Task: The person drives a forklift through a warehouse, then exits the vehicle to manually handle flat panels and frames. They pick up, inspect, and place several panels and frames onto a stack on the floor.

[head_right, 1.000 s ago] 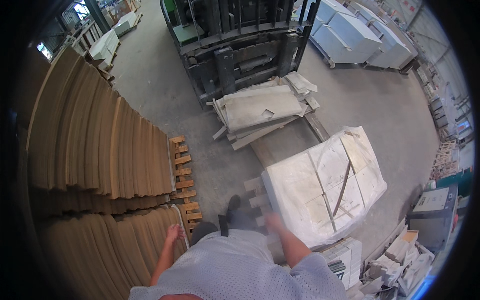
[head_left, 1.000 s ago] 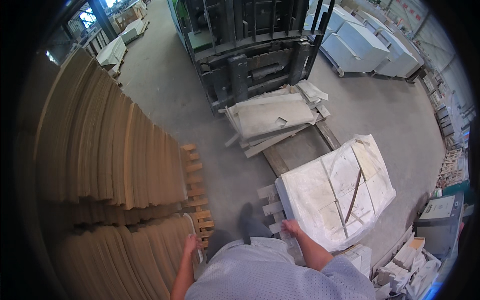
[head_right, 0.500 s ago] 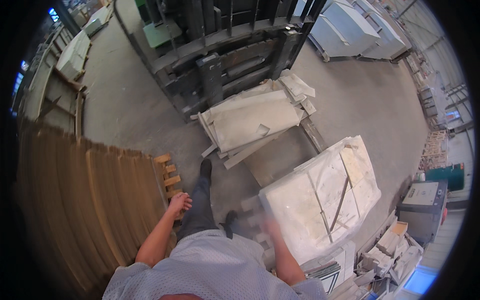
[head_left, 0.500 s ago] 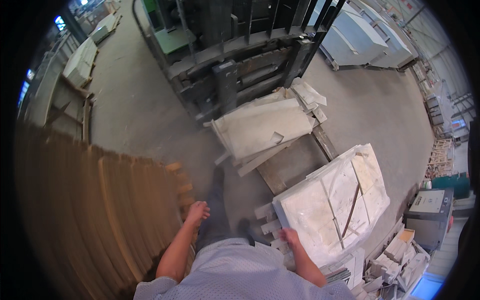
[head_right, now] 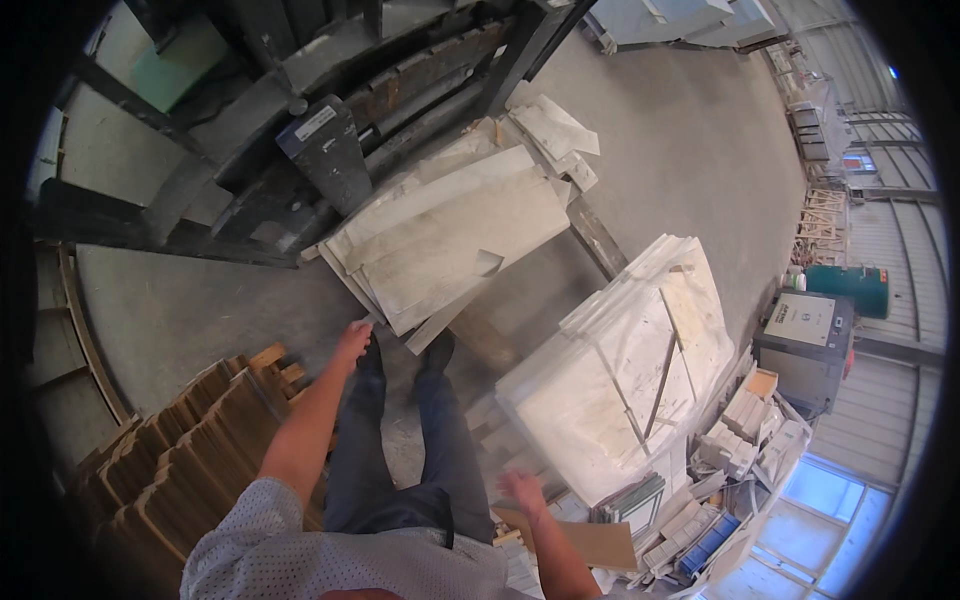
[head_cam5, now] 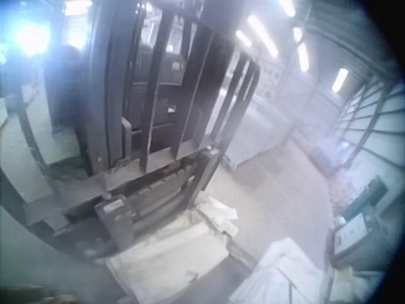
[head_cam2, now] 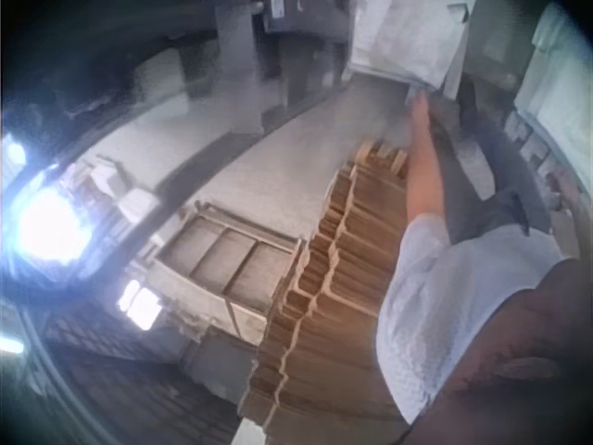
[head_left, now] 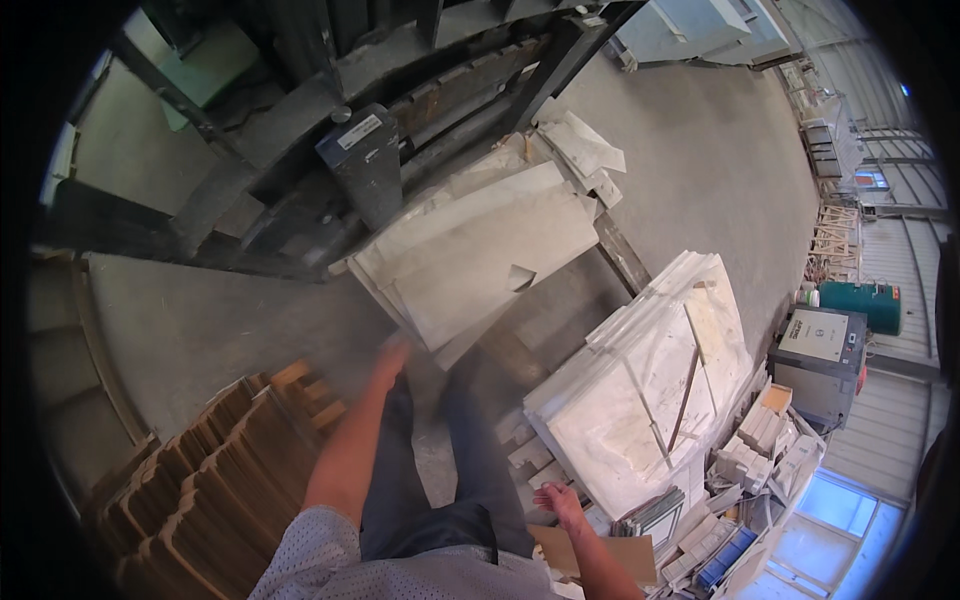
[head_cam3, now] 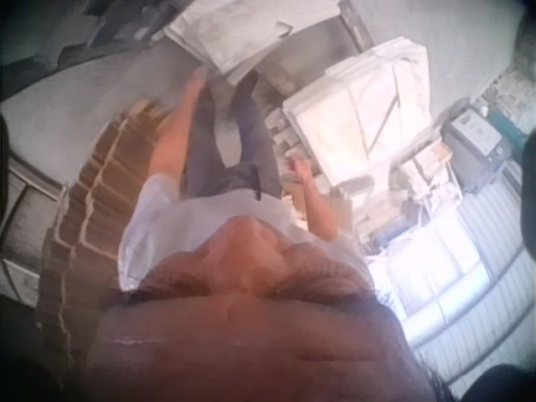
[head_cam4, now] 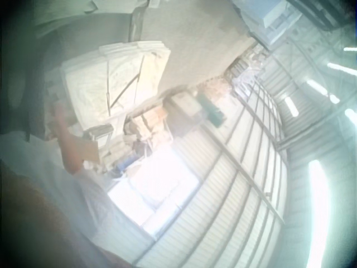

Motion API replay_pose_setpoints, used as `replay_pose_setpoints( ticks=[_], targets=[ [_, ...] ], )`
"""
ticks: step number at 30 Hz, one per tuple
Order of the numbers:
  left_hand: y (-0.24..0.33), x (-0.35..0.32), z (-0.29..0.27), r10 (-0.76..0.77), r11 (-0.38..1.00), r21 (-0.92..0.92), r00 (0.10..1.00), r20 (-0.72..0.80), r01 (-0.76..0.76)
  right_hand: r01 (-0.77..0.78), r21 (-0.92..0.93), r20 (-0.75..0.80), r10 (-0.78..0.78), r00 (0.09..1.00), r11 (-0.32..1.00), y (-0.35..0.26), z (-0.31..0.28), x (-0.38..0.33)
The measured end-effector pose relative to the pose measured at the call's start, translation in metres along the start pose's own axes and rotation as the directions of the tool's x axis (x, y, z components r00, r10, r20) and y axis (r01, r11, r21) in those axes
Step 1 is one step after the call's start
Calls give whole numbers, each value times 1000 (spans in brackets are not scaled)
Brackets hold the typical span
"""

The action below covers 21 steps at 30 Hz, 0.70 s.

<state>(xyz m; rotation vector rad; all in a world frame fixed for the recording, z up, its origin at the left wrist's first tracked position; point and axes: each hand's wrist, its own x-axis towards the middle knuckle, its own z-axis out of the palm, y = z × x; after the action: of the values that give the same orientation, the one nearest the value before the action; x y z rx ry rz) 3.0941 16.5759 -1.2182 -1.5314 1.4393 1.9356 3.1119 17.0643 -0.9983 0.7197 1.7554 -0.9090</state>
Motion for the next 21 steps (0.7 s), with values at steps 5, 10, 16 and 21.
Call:
replay_pose_setpoints(
  ticks=[5, 10, 16, 21],
  targets=[
    [8, 77, 24, 119, 989, -71, 985, -127, -129, -79, -3, 3, 79, 997, 997, -31, 20, 36],
    [3, 122, 56, -5, 924, -382, 1000, -9, 2, -86, -10, 41, 86, 995, 996, -48, 10, 67],
    [-24, 15, 114, 810, 305, 519, 504, 298, -798, 54, -78, 162, -41, 986, 996, -72, -11, 108],
    [-23, -48, 128, 674, 374, 587, 645, 360, -718, 78, -214, 102, -57, 993, 974, -105, -10, 135]
  ],
)
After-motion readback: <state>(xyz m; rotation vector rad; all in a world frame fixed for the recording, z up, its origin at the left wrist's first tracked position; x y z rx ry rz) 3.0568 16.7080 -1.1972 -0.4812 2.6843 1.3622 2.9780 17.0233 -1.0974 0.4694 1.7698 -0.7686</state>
